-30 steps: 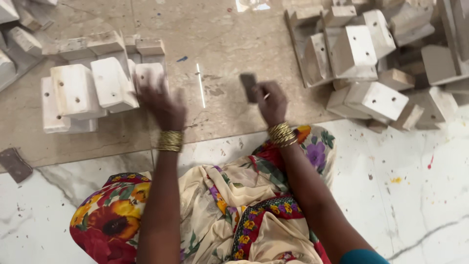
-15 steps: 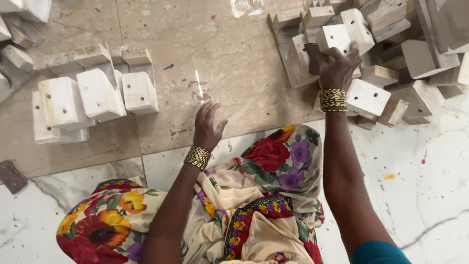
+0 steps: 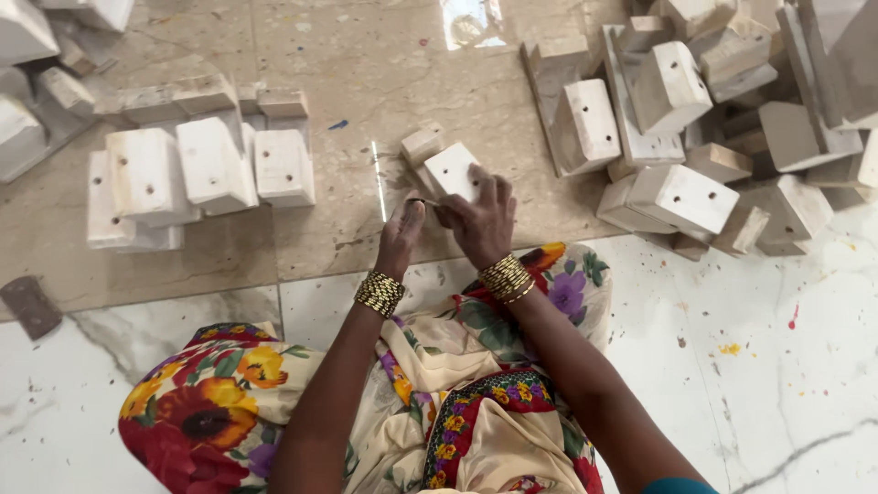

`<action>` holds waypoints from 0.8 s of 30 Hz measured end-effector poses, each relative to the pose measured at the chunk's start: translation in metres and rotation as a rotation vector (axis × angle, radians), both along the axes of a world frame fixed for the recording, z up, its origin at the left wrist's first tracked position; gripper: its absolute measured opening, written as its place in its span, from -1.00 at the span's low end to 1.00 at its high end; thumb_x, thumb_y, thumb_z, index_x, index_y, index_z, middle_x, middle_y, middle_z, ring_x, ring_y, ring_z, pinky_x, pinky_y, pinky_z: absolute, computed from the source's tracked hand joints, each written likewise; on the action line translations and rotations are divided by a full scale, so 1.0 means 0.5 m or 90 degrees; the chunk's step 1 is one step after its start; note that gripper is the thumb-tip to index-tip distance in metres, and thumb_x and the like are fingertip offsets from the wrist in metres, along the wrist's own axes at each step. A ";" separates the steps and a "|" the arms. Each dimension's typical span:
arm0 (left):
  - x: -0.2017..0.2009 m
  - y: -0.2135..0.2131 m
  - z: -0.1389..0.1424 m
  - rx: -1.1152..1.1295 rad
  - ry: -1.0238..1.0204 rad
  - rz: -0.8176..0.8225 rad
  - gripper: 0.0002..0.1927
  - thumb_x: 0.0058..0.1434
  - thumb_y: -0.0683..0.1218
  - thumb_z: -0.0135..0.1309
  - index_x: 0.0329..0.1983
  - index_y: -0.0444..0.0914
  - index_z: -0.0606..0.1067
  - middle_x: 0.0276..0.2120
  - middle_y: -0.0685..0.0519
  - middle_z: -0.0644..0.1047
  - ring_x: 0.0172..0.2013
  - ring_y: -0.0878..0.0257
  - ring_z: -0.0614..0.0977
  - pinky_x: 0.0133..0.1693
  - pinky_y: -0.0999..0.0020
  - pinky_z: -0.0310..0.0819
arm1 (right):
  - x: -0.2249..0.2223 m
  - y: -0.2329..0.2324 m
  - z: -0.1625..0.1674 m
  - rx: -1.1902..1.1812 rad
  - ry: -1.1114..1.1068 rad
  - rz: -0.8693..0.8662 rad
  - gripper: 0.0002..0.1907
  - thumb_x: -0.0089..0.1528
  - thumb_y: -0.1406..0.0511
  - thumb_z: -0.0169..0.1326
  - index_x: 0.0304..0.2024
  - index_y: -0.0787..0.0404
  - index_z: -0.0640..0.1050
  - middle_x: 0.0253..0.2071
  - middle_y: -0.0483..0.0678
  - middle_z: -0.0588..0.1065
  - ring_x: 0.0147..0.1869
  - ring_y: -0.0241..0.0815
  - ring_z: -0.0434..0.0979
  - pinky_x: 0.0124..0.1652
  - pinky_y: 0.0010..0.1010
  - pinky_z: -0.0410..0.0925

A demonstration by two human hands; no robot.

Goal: The person sits on the floor and sands white rectangular blocks one at a time using a small abrasive pad, rubbing the surfaces and edges, then sets each finished block aside with a group of completed blocks.

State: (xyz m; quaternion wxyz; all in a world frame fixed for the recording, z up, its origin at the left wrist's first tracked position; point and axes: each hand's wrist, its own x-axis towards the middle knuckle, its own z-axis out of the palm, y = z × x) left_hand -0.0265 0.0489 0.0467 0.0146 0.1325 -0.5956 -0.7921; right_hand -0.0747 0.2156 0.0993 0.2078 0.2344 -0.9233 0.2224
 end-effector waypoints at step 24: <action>-0.011 -0.126 -0.096 0.125 -0.131 0.141 -0.12 0.38 0.40 -0.28 0.31 -0.48 0.30 0.09 -0.37 0.54 0.01 0.02 0.63 0.04 0.20 0.53 | -0.008 -0.104 -0.042 0.001 -0.056 0.120 -0.75 0.21 0.38 0.17 -0.05 0.11 0.62 -0.23 -0.02 0.48 -0.16 -0.11 0.54 -0.36 -0.29 0.45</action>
